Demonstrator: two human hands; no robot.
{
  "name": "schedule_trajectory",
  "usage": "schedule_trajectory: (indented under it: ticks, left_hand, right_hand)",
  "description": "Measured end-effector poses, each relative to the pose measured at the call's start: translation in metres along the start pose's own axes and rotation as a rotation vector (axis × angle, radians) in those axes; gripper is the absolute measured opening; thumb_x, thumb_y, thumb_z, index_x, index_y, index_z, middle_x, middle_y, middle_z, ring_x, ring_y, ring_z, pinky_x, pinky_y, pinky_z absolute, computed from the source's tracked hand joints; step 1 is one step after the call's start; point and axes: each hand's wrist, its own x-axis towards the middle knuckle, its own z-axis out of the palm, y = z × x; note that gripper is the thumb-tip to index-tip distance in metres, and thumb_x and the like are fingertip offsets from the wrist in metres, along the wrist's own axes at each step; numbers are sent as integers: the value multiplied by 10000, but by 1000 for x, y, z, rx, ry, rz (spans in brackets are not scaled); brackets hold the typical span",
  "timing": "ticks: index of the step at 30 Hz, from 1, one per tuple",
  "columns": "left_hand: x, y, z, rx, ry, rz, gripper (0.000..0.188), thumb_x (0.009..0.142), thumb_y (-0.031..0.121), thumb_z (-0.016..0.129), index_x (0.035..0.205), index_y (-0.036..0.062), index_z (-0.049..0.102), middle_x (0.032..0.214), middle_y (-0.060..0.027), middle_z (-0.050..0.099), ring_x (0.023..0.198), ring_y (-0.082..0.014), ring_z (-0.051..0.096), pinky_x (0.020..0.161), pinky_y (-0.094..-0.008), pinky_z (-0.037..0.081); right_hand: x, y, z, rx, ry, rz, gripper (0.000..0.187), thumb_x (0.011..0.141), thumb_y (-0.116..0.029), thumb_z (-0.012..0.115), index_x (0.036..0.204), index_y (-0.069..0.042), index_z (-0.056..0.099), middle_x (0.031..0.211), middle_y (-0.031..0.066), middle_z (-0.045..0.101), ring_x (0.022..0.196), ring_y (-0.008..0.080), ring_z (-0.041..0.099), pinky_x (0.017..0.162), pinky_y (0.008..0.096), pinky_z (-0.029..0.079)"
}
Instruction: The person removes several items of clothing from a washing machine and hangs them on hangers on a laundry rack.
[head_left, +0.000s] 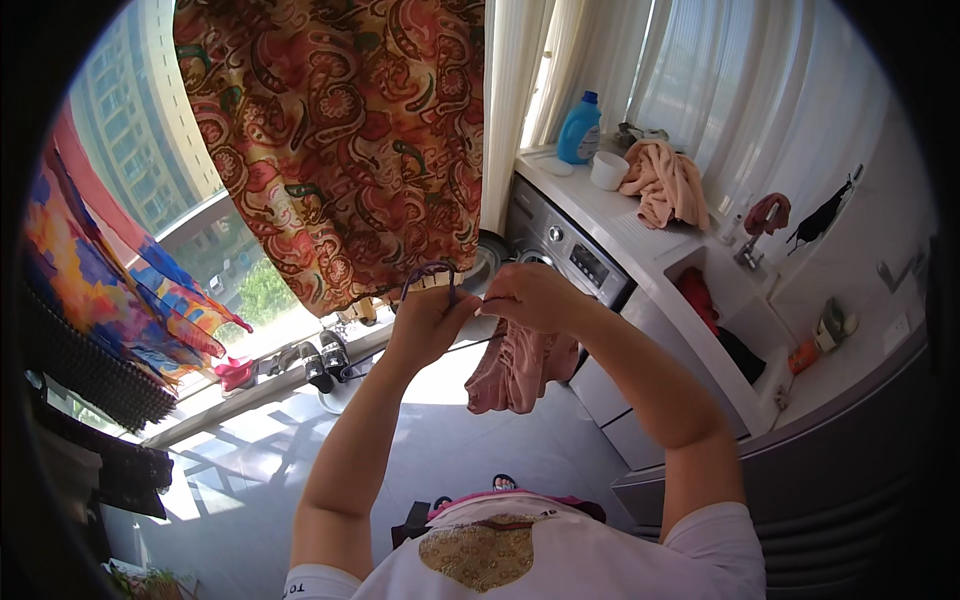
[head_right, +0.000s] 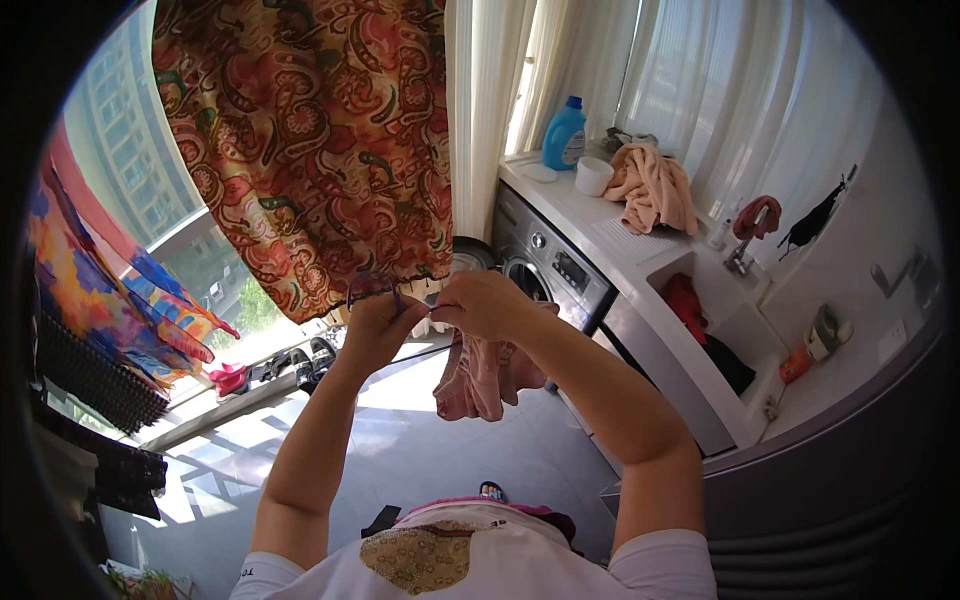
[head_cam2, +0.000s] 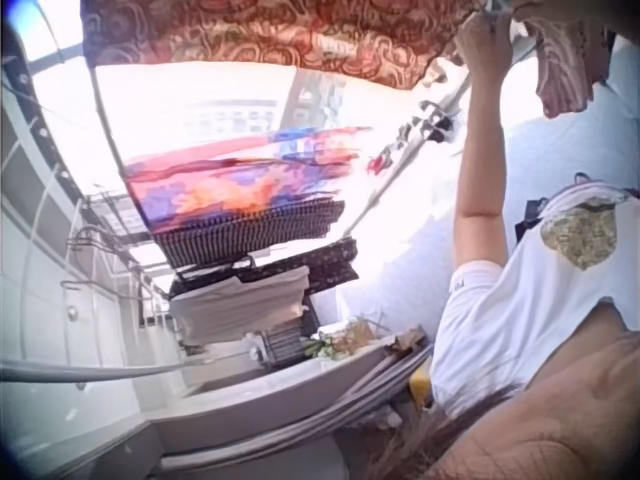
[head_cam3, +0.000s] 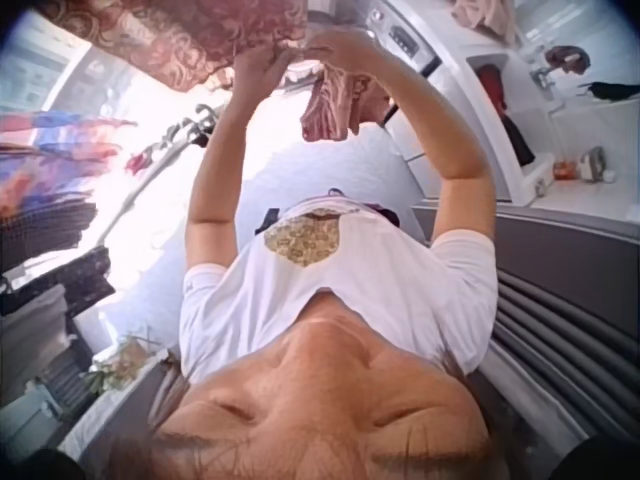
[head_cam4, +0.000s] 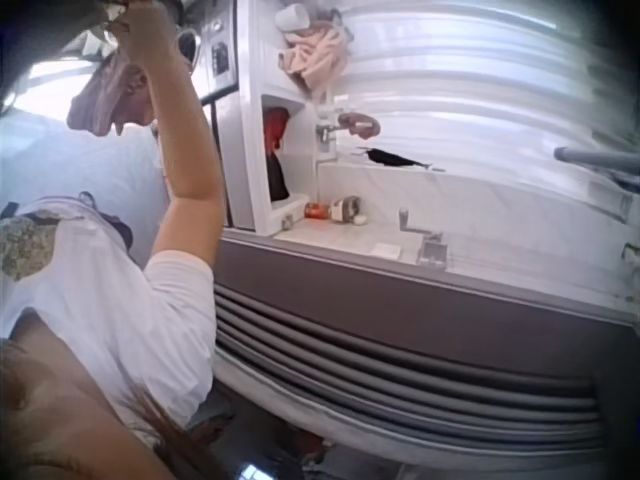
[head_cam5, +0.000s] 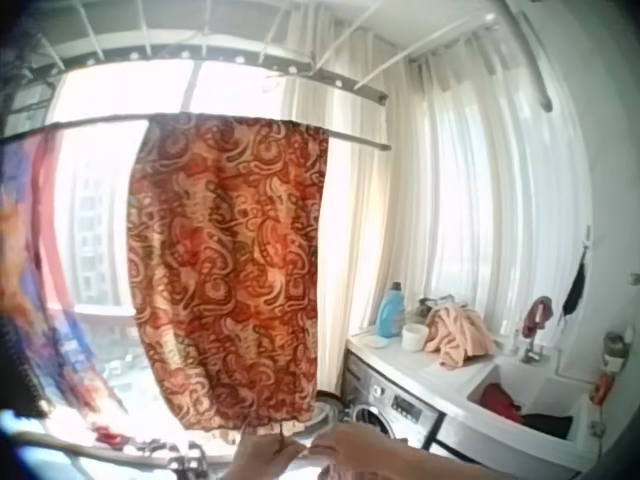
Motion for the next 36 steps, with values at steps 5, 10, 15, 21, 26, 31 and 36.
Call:
schedule_trajectory:
  ticks: [5, 10, 15, 21, 26, 31, 36]
  left_hand:
    - [-9, 18, 7, 618, 624, 522, 417, 704, 207, 743, 1044, 73, 544, 1033, -109, 546, 921, -286, 519, 782, -383, 415]
    - [-70, -58, 69, 74, 511, -157, 355, 815, 184, 661, 1079, -2, 513, 994, -125, 544, 871, -221, 535, 769, -344, 432]
    - [-15, -46, 83, -597, 83, -1015, 998, 728, 762, 451, 1403, 66, 214, 1384, -188, 299, 1262, -326, 321, 956, -482, 341]
    - [6, -78, 107, -1445, -325, -979, 522, 857, 377, 545, 1215, 9, 452, 1208, -189, 474, 1053, -273, 533, 864, -420, 466]
    - [-20, -104, 105, -1355, -351, -899, 213, 888, 97, 506, 1025, -53, 570, 994, -144, 612, 881, -205, 625, 788, -322, 520]
    - [-37, -99, 36, -1287, -117, -772, 255, 881, 70, 532, 1093, -70, 510, 1021, -148, 598, 935, -208, 607, 822, -304, 502]
    - [-46, -74, -8, -1092, -61, -808, 333, 826, -24, 562, 1141, -69, 462, 1088, -173, 542, 968, -246, 589, 846, -313, 522]
  right_hand:
    - [6, 10, -10, 111, 110, 100, 173, 828, -201, 632, 878, -38, 659, 635, 130, 585, 585, 202, 573, 588, 317, 445]
    - [12, 0, -38, 280, 183, 154, 202, 843, -209, 630, 896, -17, 665, 608, 115, 584, 514, 157, 504, 522, 288, 404]
    - [12, -7, -48, 407, 236, 175, 230, 850, -208, 625, 881, 17, 659, 598, 61, 589, 532, 79, 493, 513, 255, 393]
    - [13, -17, -43, 586, 165, 186, 217, 867, -220, 610, 829, -14, 669, 622, -9, 540, 592, 48, 458, 553, 220, 382]
    - [0, -4, -41, 310, 213, 261, 662, 896, -594, 358, 644, -43, 624, 541, 17, 508, 537, 123, 481, 540, 269, 391]
    - [-21, 28, -32, 249, 160, 662, 854, 759, -805, 276, 450, -57, 545, 473, 63, 535, 546, 211, 582, 601, 332, 454]
    - [-28, 50, -17, 201, 243, 760, 836, 741, -800, 334, 448, -51, 561, 494, 90, 566, 552, 240, 594, 613, 339, 460]
